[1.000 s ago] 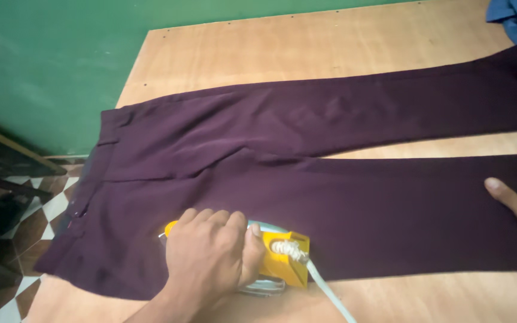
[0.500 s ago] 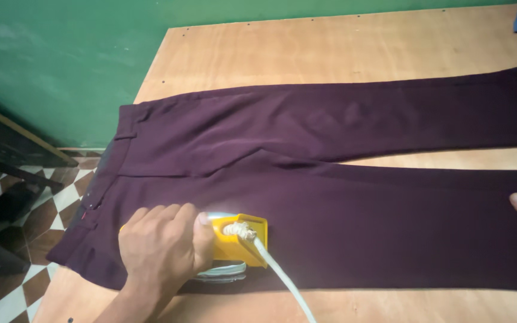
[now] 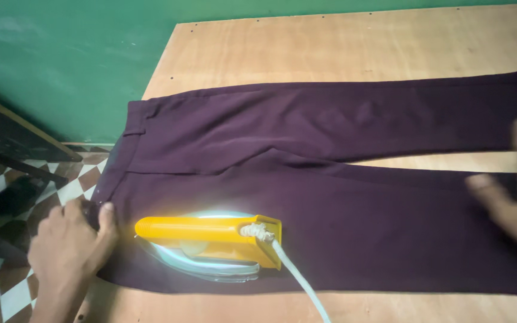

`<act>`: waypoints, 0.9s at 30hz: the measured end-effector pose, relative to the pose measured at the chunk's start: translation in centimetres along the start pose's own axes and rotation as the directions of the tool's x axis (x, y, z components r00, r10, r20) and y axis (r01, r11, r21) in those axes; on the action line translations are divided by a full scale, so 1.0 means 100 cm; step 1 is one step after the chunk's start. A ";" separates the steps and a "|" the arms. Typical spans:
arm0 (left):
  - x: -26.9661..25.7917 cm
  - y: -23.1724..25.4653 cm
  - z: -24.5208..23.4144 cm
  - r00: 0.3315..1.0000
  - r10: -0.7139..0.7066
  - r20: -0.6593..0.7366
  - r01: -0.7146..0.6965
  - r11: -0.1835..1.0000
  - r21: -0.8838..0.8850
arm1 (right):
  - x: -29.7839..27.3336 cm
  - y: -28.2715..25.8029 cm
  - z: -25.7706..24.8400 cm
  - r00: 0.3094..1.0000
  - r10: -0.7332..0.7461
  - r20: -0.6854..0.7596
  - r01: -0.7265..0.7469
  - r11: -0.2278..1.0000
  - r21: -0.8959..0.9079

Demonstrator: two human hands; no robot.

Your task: The person irons a pair of dark purple trousers laid out on a wooden table. They smooth the fabric with one hand while moving a yellow iron back and forth over the legs and waist area to remove wrinkles.

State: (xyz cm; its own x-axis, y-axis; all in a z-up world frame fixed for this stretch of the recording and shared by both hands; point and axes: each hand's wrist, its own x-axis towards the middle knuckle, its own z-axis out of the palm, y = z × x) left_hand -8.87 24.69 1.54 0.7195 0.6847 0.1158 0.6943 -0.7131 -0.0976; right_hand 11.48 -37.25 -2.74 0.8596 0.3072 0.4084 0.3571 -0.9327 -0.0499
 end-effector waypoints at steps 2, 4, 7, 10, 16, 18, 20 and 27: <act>0.000 -0.004 0.012 0.999 -0.007 -0.033 0.005 0.999 -0.047 | 0.000 -0.047 -0.011 0.983 -0.185 -0.009 0.185 0.982 -0.048; 0.000 -0.006 0.020 0.998 -0.024 -0.055 0.019 0.995 -0.097 | -0.007 -0.095 -0.005 0.957 -0.269 0.105 0.280 0.954 -0.110; 0.002 -0.009 0.028 0.996 -0.047 -0.070 0.036 0.988 -0.148 | -0.011 -0.120 -0.008 0.945 -0.253 0.206 0.267 0.963 -0.039; 0.001 -0.015 0.027 0.996 -0.061 -0.067 0.050 0.985 -0.166 | -0.010 -0.123 -0.010 0.945 -0.227 0.237 0.229 0.973 0.022; -0.007 -0.017 0.020 0.992 -0.042 -0.120 0.017 0.980 -0.197 | -0.012 -0.115 -0.003 0.944 -0.222 0.243 0.219 0.975 0.038; -0.008 -0.018 0.015 0.992 -0.038 -0.122 0.011 0.975 -0.220 | -0.013 -0.112 -0.001 0.941 -0.220 0.259 0.218 0.975 0.036; -0.015 -0.016 0.008 0.983 -0.023 -0.180 -0.012 0.981 -0.192 | -0.008 -0.114 -0.002 0.936 -0.229 0.268 0.228 0.973 0.033; -0.024 -0.001 0.000 0.816 0.396 -0.422 -0.524 0.815 -0.247 | 0.033 -0.210 -0.070 0.921 -0.343 0.186 0.307 0.931 0.198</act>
State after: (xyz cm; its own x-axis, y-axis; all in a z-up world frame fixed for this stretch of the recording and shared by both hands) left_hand -10.60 23.12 1.26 0.8552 0.2126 0.4727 0.1855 -0.9771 0.1039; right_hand 4.29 -17.98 6.07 0.7369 0.6379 0.2238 0.6686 -0.7367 -0.1016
